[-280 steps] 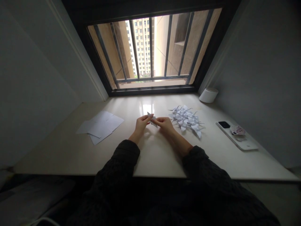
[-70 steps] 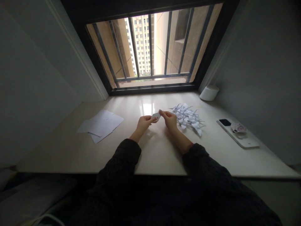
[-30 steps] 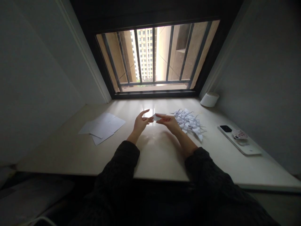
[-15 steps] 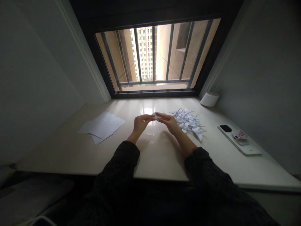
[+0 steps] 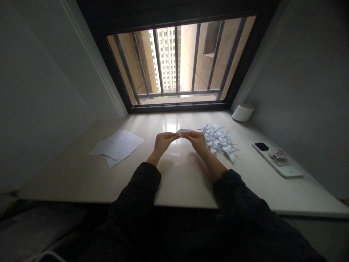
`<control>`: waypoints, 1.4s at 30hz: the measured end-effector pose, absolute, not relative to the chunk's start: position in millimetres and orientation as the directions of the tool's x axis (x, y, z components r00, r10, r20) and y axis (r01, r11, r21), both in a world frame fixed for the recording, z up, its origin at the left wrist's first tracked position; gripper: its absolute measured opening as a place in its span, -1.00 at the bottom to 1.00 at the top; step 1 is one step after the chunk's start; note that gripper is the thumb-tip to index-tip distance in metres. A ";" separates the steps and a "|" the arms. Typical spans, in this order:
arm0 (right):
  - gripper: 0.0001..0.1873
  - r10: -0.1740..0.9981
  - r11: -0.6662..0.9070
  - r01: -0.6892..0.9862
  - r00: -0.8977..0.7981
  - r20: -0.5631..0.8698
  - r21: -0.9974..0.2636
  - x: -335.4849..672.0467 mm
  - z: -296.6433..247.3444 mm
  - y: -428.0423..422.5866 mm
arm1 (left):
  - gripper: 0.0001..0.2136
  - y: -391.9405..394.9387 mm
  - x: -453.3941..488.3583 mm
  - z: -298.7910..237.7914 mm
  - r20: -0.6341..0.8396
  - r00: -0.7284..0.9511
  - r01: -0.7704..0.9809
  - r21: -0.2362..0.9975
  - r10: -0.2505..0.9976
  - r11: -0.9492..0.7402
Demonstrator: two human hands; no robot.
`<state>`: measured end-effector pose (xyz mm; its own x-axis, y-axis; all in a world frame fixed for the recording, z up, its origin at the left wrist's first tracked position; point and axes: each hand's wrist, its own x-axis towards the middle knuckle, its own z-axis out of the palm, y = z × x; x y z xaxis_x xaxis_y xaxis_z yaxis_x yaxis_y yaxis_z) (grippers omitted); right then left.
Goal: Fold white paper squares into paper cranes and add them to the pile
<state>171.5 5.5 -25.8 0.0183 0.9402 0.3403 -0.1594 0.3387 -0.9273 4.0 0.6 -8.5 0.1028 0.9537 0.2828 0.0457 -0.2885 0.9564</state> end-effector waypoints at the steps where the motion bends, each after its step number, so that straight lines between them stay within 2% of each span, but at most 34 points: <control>1: -0.81 0.940 0.340 -0.159 0.028 0.340 -0.927 171.5 -25.8 5.5 | -0.72 0.6 4.0 -8.1 0.281 0.099 0.043 0.957 0.955 -0.286; 14: -0.79 0.937 0.348 -0.077 0.065 0.344 -0.934 173.1 -26.4 5.7 | -0.75 2.7 3.3 -10.0 0.327 0.034 0.034 0.944 0.944 -0.328; 24: -0.78 0.928 0.368 -0.093 0.096 0.360 -0.925 174.7 -28.3 6.0 | -0.71 4.6 3.7 -15.3 0.354 0.002 -0.003 0.935 0.935 -0.354; 33: -0.78 0.922 0.379 -0.036 0.103 0.374 -0.925 173.5 -32.1 7.0 | -0.81 8.2 1.0 -18.3 0.417 -0.049 0.160 0.900 0.907 -0.405; 42: -0.77 0.901 0.392 -0.052 0.224 0.372 -0.919 178.8 -31.8 11.8 | -0.74 10.5 -7.2 -11.2 0.317 -0.205 0.054 0.948 0.926 -0.313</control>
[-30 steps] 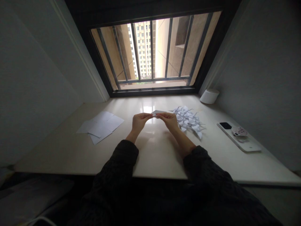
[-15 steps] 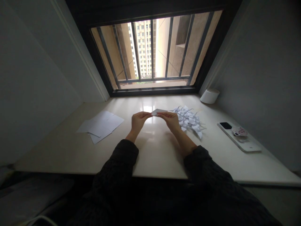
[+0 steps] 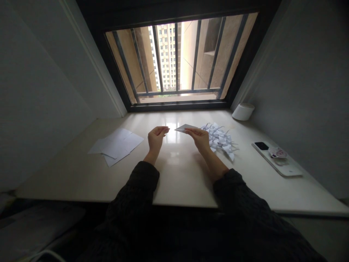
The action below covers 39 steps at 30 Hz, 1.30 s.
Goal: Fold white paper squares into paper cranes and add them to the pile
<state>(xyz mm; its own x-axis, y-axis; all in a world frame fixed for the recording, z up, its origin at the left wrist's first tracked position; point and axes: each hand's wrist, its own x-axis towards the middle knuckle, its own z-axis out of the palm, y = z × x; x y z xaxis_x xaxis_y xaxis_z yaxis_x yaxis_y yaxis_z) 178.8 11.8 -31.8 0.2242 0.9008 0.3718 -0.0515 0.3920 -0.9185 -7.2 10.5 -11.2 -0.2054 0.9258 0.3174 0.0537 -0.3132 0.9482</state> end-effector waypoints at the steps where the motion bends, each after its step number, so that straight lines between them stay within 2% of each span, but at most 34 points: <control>1: -0.77 0.903 0.390 -0.051 0.215 0.371 -0.919 178.7 -31.5 11.8 | -0.73 9.4 -7.2 -10.3 0.333 -0.195 0.076 0.943 0.922 -0.324; 6: -0.77 0.915 0.383 -0.050 0.157 0.372 -0.922 176.5 -29.5 9.0 | -0.63 -2.6 0.5 -6.8 0.446 -0.037 0.230 0.875 0.894 -0.427; 9: -0.78 0.917 0.385 -0.055 0.133 0.375 -0.921 175.4 -27.9 6.7 | -0.69 -5.3 4.2 -7.9 0.458 0.026 0.239 0.860 0.889 -0.450; 12: -0.77 0.922 0.379 -0.044 0.104 0.373 -0.924 174.6 -26.4 4.8 | -0.78 -1.5 4.7 -10.7 0.458 0.011 0.170 0.875 0.889 -0.453; 15: -0.75 0.926 0.371 -0.047 0.095 0.365 -0.928 173.8 -26.4 3.9 | -0.78 2.7 4.3 -12.4 0.422 -0.022 0.095 0.903 0.906 -0.418; 39: -0.73 0.950 0.298 -0.259 0.174 0.259 -0.919 166.0 -19.3 -1.5 | -0.76 -0.7 11.7 -13.1 0.379 -0.079 -0.049 0.922 0.922 -0.384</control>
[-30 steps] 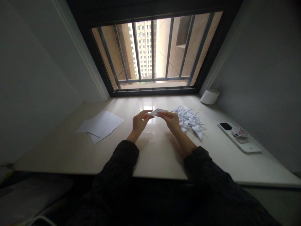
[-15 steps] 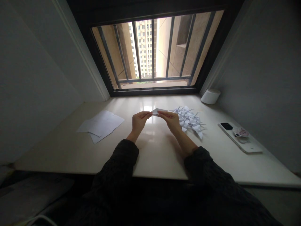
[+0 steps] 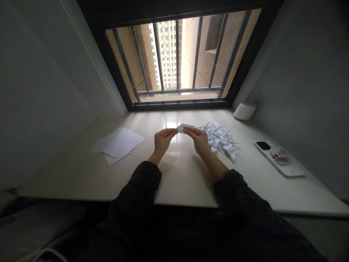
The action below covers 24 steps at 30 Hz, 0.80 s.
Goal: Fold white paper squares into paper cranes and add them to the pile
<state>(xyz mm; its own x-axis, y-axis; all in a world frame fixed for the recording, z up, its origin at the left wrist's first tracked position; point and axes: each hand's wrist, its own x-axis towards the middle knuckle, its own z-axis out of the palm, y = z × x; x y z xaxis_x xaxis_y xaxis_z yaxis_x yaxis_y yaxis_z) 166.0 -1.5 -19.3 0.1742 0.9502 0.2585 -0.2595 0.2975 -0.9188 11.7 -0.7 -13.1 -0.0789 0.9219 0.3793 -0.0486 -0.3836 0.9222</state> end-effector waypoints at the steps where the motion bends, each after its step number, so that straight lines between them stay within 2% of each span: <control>1: -0.73 0.950 0.298 -0.261 0.177 0.258 -0.918 165.9 -19.1 -1.6 | -0.76 -1.0 12.0 -12.8 0.380 -0.079 -0.051 0.922 0.922 -0.385; 9: -0.76 0.941 0.332 -0.266 0.163 0.298 -0.905 166.8 -17.3 -2.8 | -0.79 -1.7 13.3 -13.6 0.372 -0.087 -0.080 0.922 0.924 -0.378; 15: -0.76 0.942 0.323 -0.301 0.196 0.273 -0.897 164.2 -20.1 -1.2 | -0.75 -0.4 17.1 -18.7 0.303 -0.132 -0.152 0.935 0.944 -0.321; 24: -0.75 0.946 0.290 -0.307 0.233 0.224 -0.907 162.8 -21.2 -1.0 | -0.76 -3.8 20.9 -15.9 0.311 -0.129 -0.164 0.930 0.942 -0.330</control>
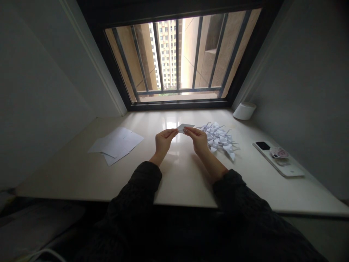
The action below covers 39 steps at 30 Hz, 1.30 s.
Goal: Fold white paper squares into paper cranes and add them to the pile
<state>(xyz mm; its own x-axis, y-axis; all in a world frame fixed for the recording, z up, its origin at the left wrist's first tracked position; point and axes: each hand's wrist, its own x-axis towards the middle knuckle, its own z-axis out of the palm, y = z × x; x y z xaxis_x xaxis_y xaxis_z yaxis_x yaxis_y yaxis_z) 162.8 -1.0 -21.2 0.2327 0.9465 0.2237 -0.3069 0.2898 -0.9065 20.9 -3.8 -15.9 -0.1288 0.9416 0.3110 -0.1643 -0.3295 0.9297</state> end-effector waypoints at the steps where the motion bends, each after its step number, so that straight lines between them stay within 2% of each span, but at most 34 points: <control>1: -0.75 0.945 0.294 -0.314 0.238 0.225 -0.903 162.2 -21.0 -1.4 | -0.76 -4.2 21.2 -15.6 0.314 -0.130 -0.170 0.927 0.940 -0.333; 7: -0.71 0.937 0.312 -0.334 0.263 0.230 -0.890 159.6 -21.6 -2.2 | -0.76 -6.0 22.8 -15.4 0.331 -0.150 -0.195 0.914 0.932 -0.356; 15: -0.70 0.945 0.292 -0.329 0.244 0.218 -0.898 161.8 -27.2 2.4 | -0.65 -5.0 24.3 -18.5 0.272 -0.140 -0.255 0.919 0.952 -0.300; 24: -0.65 0.952 0.267 -0.362 0.243 0.186 -0.893 162.4 -31.2 7.2 | -0.63 -4.3 24.2 -18.8 0.253 -0.132 -0.257 0.925 0.958 -0.279; 27: -0.66 0.957 0.260 -0.366 0.223 0.187 -0.894 163.5 -27.7 5.0 | -0.61 -4.3 22.7 -18.2 0.245 -0.126 -0.248 0.930 0.961 -0.270; 33: -0.68 0.949 0.264 -0.308 0.251 0.189 -0.914 166.6 -25.1 3.4 | -0.44 -2.5 17.4 -19.1 0.257 -0.079 -0.214 0.939 0.963 -0.268; 39: -0.69 0.953 0.279 -0.307 0.206 0.222 -0.910 164.1 -23.1 0.7 | -0.49 -3.2 22.9 -21.2 0.297 -0.034 -0.146 0.943 0.954 -0.298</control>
